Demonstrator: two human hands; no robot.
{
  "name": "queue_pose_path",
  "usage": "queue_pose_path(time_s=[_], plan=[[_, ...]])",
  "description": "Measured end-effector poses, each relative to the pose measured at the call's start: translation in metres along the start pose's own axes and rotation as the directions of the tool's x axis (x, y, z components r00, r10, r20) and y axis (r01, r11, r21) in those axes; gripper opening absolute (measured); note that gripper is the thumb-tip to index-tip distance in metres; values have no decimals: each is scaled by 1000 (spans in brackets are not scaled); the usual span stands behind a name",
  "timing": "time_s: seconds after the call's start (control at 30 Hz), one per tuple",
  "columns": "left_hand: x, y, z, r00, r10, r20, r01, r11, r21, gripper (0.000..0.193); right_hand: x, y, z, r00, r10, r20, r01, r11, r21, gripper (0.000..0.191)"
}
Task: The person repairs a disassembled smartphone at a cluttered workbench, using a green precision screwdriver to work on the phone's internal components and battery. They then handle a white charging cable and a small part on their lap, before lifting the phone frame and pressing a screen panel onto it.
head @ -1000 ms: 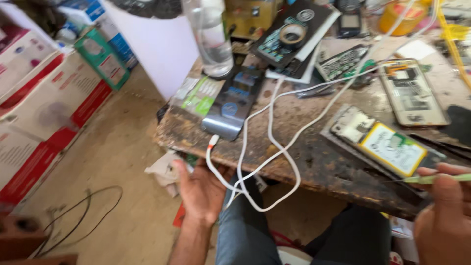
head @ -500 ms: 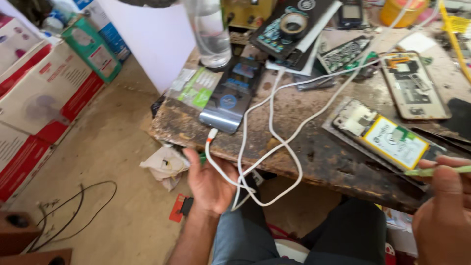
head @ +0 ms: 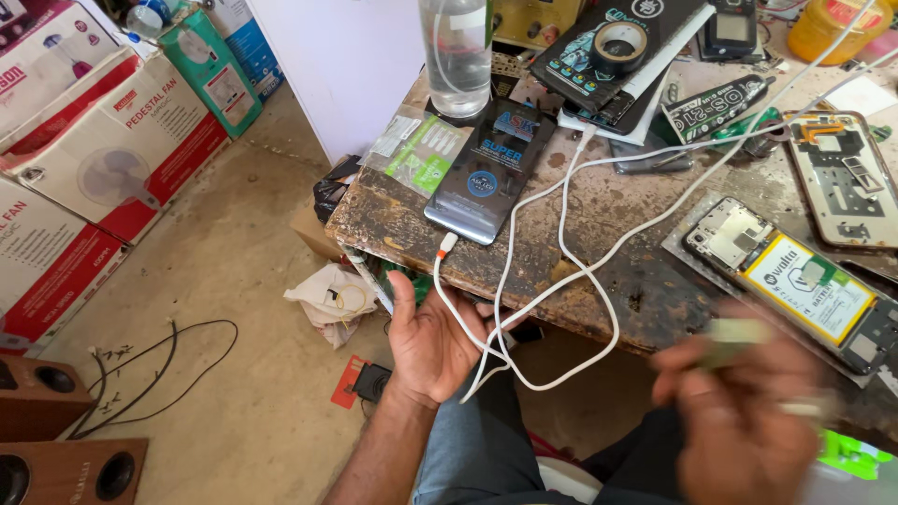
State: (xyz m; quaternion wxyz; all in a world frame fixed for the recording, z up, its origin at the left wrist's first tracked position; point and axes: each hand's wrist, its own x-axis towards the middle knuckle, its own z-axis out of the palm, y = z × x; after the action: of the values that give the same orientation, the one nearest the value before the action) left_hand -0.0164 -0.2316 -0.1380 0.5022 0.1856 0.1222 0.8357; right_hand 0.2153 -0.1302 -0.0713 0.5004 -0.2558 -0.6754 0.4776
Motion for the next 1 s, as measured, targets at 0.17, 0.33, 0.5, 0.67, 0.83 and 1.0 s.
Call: queue_pose_path(time_s=[0.17,0.33,0.5,0.67,0.83,1.0], plan=[[-4,-23,-45,999,-24,-34,10,934,-357,57,-21,-6,71,837,-199,509,509,625,-592,43],[-3,-38,-93,980,-21,196,81,949,-304,28,-21,8,111,810,-4,587,518,475,-711,40],[-4,-32,-84,999,-52,3,51,977,-206,18,-13,-8,96,851,-88,517,493,470,-732,21],[2,-31,-46,1000,19,0,-18,990,-138,31,10,-42,69,845,-224,486,535,347,-770,13],[-1,-33,-22,1000,-29,10,29,996,-82,52,45,-50,62,813,-129,568,579,291,-762,19],[-12,-25,-10,975,-181,-127,170,981,-96,84,73,-51,63,809,-45,587,582,207,-786,15]])
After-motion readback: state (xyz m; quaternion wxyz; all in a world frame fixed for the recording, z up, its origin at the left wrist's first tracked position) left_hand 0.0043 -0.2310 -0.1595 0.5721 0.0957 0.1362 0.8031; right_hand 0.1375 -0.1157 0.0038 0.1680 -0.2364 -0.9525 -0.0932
